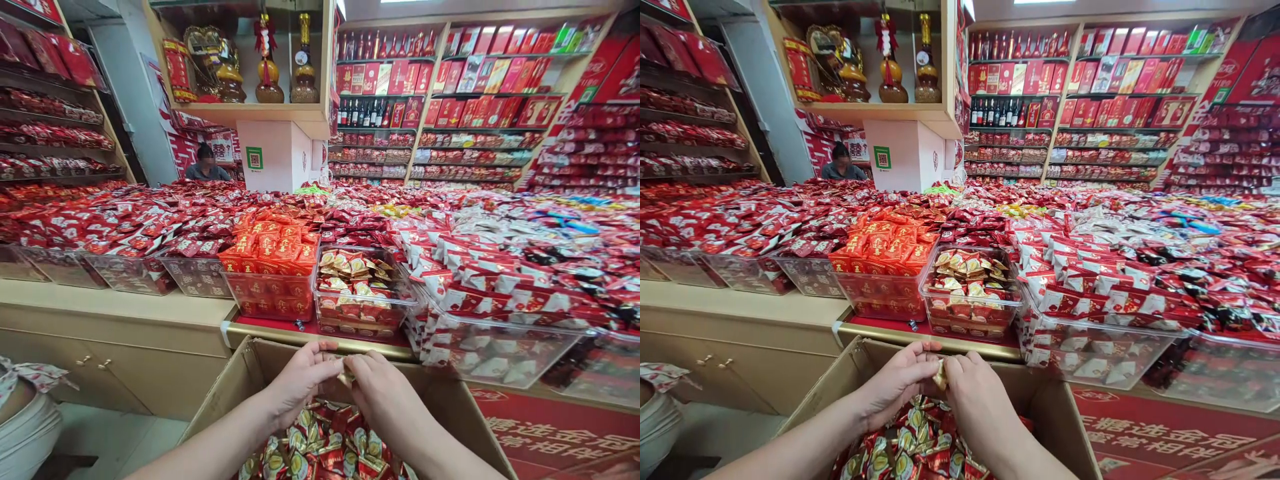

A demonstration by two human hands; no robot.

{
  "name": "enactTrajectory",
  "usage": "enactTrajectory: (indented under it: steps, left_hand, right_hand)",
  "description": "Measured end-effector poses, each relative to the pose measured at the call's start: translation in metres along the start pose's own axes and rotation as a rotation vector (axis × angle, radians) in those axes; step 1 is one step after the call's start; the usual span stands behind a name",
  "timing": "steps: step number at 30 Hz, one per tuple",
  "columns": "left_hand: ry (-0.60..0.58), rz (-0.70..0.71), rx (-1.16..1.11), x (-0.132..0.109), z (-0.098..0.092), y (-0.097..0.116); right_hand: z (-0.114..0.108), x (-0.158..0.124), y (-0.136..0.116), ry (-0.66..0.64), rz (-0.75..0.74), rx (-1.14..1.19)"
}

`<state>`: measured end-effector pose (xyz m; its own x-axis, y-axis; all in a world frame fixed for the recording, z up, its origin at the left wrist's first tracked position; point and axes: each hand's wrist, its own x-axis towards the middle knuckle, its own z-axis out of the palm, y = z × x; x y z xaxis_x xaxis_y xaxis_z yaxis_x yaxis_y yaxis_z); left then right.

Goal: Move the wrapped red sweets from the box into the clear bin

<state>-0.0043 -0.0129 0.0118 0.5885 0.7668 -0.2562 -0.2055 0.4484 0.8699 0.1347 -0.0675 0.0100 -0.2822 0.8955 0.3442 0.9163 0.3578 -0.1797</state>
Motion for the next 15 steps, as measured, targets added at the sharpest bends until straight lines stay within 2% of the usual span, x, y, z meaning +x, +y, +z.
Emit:
enactTrajectory:
  steps: [2, 4, 7, 8, 10, 13, 15]
  left_hand:
    - [-0.017, 0.063, -0.046, -0.002, -0.002, 0.008]
    - [-0.051, 0.097, -0.065, -0.003, -0.005, 0.013]
    - [-0.077, 0.085, 0.016, -0.001, -0.01, 0.013]
    - [-0.068, 0.07, 0.047, 0.001, -0.011, 0.012]
    - [-0.042, 0.036, 0.093, 0.004, -0.013, 0.008]
    - [-0.008, -0.008, 0.13, 0.006, -0.016, 0.004]
    - [-0.007, -0.033, 0.148, 0.006, -0.016, 0.003]
  right_hand:
    - [-0.017, 0.006, 0.003, 0.034, -0.004, 0.014]
    - [-0.044, 0.019, 0.008, 0.122, 0.01, 0.02]
    - [-0.087, 0.053, 0.024, 0.214, 0.088, -0.128]
    - [-0.097, 0.066, 0.031, 0.186, 0.124, -0.228]
    - [-0.105, 0.092, 0.047, 0.01, 0.171, -0.403]
    - [-0.097, 0.118, 0.067, -0.291, 0.145, -0.483]
    - [-0.085, 0.124, 0.076, -0.371, 0.122, -0.482]
